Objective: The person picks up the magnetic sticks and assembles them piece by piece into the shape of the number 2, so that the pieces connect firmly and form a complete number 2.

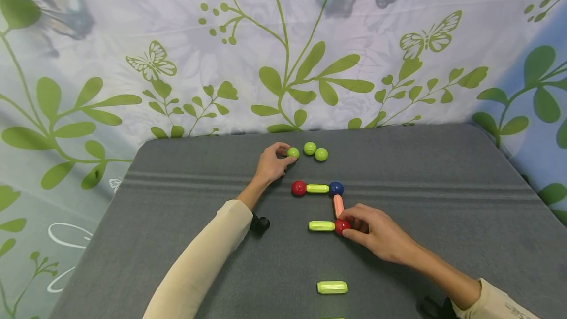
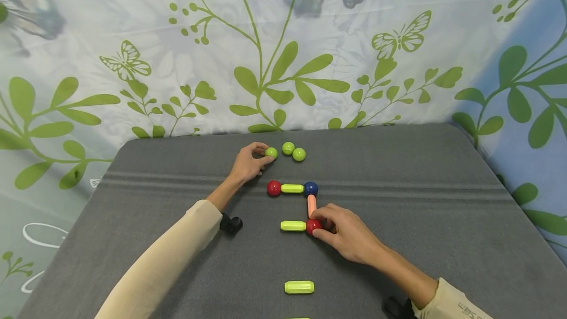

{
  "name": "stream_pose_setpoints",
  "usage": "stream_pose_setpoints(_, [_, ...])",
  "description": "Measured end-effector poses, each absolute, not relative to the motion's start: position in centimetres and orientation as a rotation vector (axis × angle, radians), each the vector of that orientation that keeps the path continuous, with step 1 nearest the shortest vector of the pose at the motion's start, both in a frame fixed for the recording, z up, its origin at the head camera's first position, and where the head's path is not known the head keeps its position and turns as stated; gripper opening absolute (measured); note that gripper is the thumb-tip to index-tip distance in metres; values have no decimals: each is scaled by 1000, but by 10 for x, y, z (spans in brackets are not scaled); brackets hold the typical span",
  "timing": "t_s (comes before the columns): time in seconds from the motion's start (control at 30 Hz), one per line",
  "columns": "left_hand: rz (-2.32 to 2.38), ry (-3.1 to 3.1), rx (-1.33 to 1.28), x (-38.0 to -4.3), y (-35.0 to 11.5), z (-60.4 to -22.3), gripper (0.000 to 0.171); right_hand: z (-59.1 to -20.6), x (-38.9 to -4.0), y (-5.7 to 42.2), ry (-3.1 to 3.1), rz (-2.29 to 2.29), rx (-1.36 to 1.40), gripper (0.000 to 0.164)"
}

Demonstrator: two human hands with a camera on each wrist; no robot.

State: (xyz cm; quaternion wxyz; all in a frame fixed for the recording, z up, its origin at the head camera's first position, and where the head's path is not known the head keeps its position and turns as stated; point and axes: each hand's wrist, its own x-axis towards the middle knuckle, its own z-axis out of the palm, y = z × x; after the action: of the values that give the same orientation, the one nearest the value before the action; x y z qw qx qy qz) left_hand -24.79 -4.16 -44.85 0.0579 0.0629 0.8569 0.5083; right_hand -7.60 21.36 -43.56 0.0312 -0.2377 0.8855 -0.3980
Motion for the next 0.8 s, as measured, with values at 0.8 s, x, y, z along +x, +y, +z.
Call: stream_pose_setpoints(0.8, [1409,2705,356,-235,-42,-447,37,-433,-76,213,2717,-1200,-696,21])
